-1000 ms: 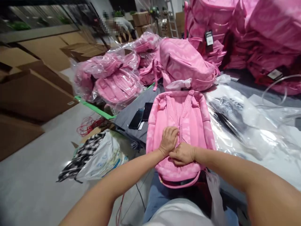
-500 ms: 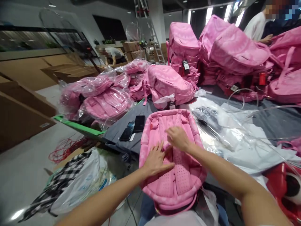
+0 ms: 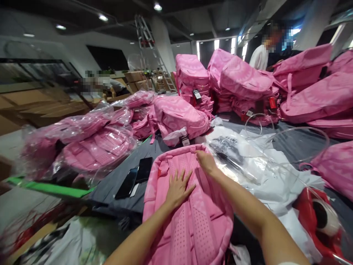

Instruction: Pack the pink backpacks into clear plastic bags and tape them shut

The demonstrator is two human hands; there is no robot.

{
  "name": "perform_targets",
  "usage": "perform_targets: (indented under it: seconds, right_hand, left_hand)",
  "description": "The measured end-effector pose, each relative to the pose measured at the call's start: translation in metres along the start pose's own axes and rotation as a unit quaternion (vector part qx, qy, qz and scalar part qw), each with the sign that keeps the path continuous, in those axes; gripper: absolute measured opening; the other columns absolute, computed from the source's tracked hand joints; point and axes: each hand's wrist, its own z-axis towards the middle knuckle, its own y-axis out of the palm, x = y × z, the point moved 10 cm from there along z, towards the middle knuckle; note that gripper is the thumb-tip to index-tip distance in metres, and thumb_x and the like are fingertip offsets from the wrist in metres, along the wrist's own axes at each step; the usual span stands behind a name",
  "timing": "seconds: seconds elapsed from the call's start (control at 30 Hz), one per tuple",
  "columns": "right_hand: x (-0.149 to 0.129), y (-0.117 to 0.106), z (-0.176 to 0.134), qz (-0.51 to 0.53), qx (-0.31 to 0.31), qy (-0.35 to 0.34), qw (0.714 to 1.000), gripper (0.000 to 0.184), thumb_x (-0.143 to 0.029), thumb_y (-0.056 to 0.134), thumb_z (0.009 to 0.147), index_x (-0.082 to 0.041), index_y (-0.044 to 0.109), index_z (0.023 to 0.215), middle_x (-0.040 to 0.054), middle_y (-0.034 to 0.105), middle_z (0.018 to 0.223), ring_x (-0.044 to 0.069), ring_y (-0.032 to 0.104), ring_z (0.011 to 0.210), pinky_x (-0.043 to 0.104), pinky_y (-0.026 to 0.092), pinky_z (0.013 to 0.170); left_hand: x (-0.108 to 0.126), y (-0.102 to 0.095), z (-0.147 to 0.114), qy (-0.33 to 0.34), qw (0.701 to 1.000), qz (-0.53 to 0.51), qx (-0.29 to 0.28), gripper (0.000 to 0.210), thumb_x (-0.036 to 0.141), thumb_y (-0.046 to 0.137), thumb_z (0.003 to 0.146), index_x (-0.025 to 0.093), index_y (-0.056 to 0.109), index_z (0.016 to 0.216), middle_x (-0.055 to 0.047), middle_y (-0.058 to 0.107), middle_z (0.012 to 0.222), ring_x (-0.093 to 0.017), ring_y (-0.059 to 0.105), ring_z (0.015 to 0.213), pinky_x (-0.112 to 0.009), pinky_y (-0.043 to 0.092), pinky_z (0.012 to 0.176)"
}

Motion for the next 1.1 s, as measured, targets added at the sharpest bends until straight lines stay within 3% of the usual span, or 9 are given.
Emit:
perform_targets:
  seconds: [0.17,0.27,0.37,0.47,0.7,0.8,0.93,1.03,1.1]
  right_hand:
    - [0.167,-0.069,-0.012,-0.07,0.02,0.22,0.973,0.03,-0.019,0.052,0.101,-0.015,0.062,0.129,0.0163,0.066,0.129,0.027,0.06,0.121,0.035,0.045,0.099]
    - [0.259,-0.083,-0.042,-0.103,-0.006,0.347,0.932,0.043,-0.033,0.067,0.095,-0.005,0.061,0.127,0.0274,0.063,0.127,0.035,0.061,0.119,0.041,0.047,0.095]
    - [0.313,-0.078,-0.056,-0.11,-0.032,0.422,0.899,0.071,-0.059,0.073,0.088,-0.004,0.059,0.13,0.0289,0.064,0.123,0.038,0.062,0.118,0.043,0.049,0.091]
    - [0.33,-0.064,-0.051,-0.12,-0.037,0.44,0.889,0.079,-0.065,0.073,0.086,-0.004,0.057,0.133,0.03,0.061,0.128,0.039,0.059,0.123,0.043,0.048,0.093]
    - [0.299,-0.049,-0.01,-0.141,-0.067,0.278,0.948,0.03,-0.021,0.065,0.096,-0.017,0.058,0.125,0.0151,0.074,0.106,0.027,0.071,0.103,0.031,0.046,0.081]
    - [0.303,-0.091,0.01,-0.17,-0.056,0.214,0.96,0.029,-0.011,0.058,0.097,-0.021,0.06,0.123,0.0126,0.074,0.107,0.025,0.071,0.101,0.029,0.044,0.08]
    - [0.349,-0.189,0.038,-0.23,0.014,0.228,0.946,0.032,-0.011,0.04,0.105,-0.01,0.056,0.132,0.0265,0.068,0.114,0.03,0.07,0.101,0.037,0.043,0.079]
    - [0.374,-0.251,0.051,-0.258,0.105,0.27,0.922,0.045,-0.03,0.042,0.109,0.005,0.051,0.137,0.0396,0.06,0.118,0.04,0.063,0.113,0.047,0.041,0.081]
    - [0.357,-0.268,0.058,-0.281,0.193,0.25,0.906,0.063,-0.043,0.049,0.107,0.01,0.047,0.14,0.0441,0.052,0.127,0.047,0.052,0.125,0.053,0.038,0.088]
  left_hand:
    - [-0.014,0.015,-0.004,-0.01,1.0,0.017,-0.014,0.068,0.057,0.053,0.099,0.032,0.036,0.16,-0.012,0.033,0.168,-0.044,0.016,0.157,-0.069,0.01,0.124]
    - [-0.021,0.021,-0.002,-0.012,1.0,0.013,-0.02,0.066,0.057,0.051,0.099,0.035,0.035,0.16,-0.008,0.031,0.169,-0.042,0.016,0.158,-0.068,0.013,0.125]
    - [-0.027,0.029,-0.001,-0.009,1.0,0.012,-0.003,0.065,0.057,0.051,0.098,0.037,0.037,0.158,-0.006,0.034,0.168,-0.04,0.019,0.157,-0.069,0.015,0.124]
    - [-0.034,0.036,-0.001,-0.005,0.999,0.031,0.014,0.065,0.057,0.051,0.097,0.037,0.038,0.158,-0.005,0.035,0.167,-0.039,0.021,0.157,-0.067,0.017,0.124]
    - [-0.038,0.036,-0.003,0.011,0.998,0.052,0.018,0.067,0.057,0.052,0.096,0.037,0.037,0.158,-0.003,0.036,0.167,-0.039,0.022,0.156,-0.069,0.019,0.124]
    - [-0.037,0.033,-0.004,0.009,0.999,0.046,0.013,0.068,0.058,0.051,0.096,0.037,0.036,0.158,-0.004,0.035,0.167,-0.041,0.024,0.156,-0.07,0.022,0.122]
    - [-0.036,0.031,-0.006,0.011,0.999,0.043,0.017,0.07,0.063,0.052,0.095,0.039,0.033,0.159,-0.004,0.033,0.168,-0.042,0.023,0.156,-0.072,0.023,0.122]
    - [-0.036,0.033,-0.007,0.017,0.998,0.046,0.026,0.072,0.066,0.052,0.094,0.043,0.03,0.159,-0.002,0.034,0.167,-0.042,0.025,0.155,-0.073,0.024,0.121]
    - [-0.036,0.031,-0.007,0.021,0.998,0.049,0.038,0.072,0.065,0.053,0.094,0.044,0.03,0.159,-0.001,0.034,0.167,-0.042,0.026,0.155,-0.072,0.025,0.121]
